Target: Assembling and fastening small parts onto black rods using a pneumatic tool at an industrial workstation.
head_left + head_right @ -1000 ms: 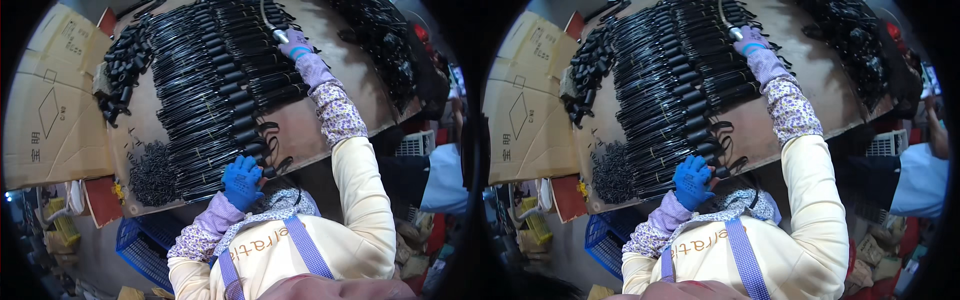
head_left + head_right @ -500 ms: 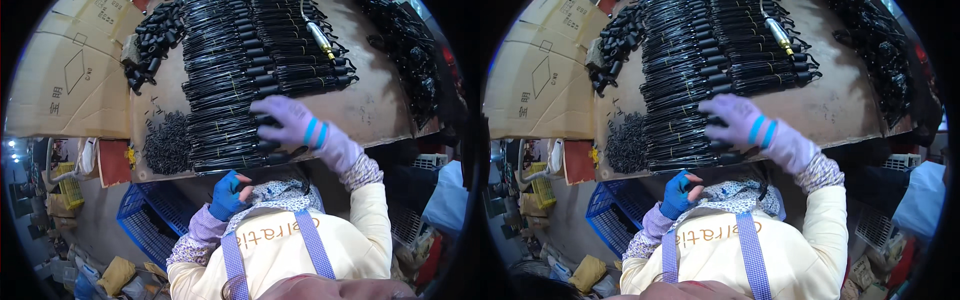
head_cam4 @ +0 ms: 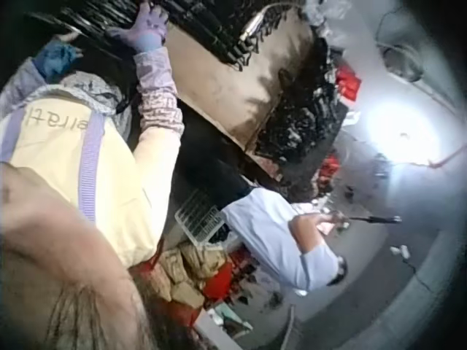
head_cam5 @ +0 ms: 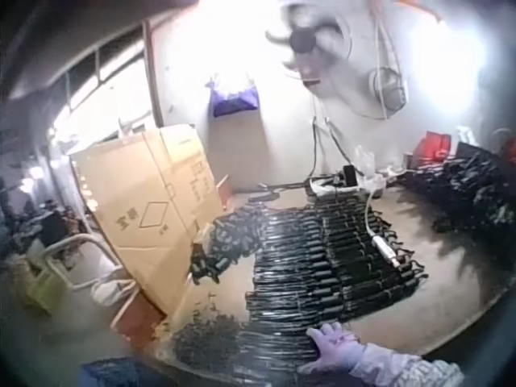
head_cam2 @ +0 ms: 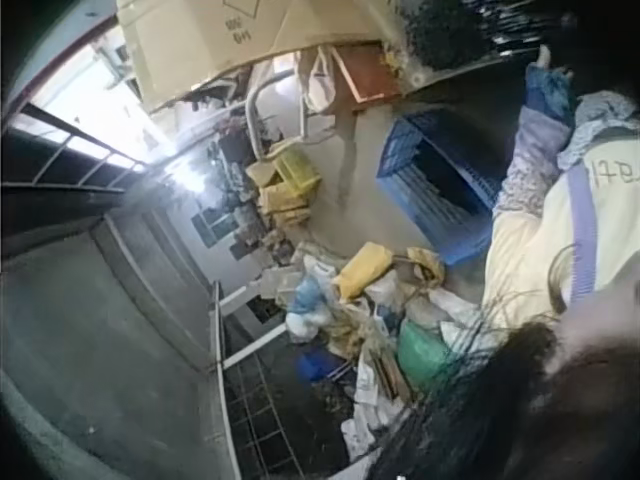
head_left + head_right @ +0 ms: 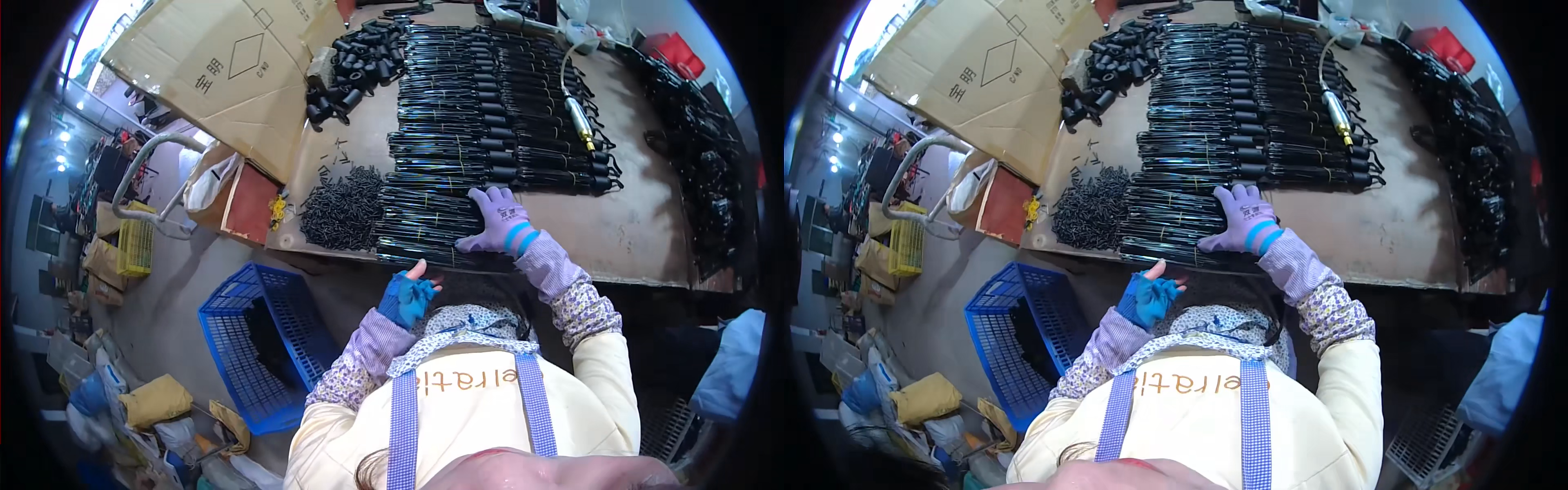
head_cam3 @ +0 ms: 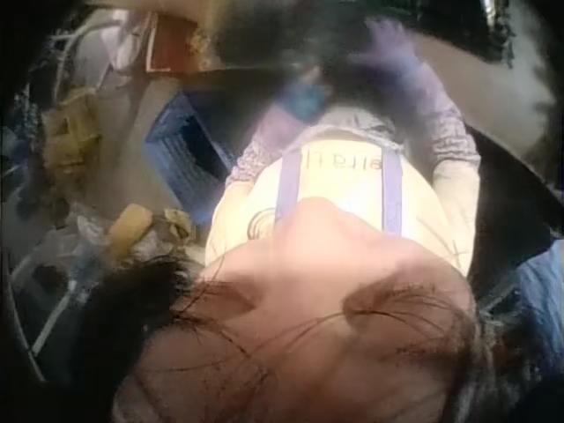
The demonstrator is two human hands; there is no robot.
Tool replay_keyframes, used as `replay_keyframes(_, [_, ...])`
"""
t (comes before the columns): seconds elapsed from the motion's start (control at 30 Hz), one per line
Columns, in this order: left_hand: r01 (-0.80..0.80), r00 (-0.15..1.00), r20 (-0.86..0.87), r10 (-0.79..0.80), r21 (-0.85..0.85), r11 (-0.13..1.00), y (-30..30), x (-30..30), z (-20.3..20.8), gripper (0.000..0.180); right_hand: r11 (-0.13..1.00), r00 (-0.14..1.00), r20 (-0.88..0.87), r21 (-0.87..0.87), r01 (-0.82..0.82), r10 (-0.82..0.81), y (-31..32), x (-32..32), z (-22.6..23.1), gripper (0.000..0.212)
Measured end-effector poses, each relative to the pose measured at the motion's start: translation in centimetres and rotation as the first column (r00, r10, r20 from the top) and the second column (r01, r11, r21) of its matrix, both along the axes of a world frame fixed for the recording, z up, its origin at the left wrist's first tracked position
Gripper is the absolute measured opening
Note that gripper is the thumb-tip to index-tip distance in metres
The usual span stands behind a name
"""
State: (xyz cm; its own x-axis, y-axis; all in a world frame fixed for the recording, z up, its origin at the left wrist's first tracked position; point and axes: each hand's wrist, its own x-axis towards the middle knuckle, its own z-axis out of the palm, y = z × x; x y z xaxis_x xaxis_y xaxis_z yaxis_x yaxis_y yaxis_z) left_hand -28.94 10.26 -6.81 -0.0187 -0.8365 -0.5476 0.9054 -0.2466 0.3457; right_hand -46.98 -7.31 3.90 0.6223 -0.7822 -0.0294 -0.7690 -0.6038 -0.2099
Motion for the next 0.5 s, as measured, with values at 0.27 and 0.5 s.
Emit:
replay_keyframes(0.27, [0.186,0.807,0.588,0.05,-0.335,0.924,-2.5,-2.7,-3.5,0.063,0.995,0.955,-0.292,0.098,-0.013,0.041,-3.0,-0.5,2.7,0.094])
replay_keyframes(0.5, [0.25,0.45,0.8,0.396,-0.539,0.804,-0.9,-5.1,0.6,0.065,0.907,0.982,-0.183,0.42,0.029,0.053,-3.1,-1.9,3.8,0.078])
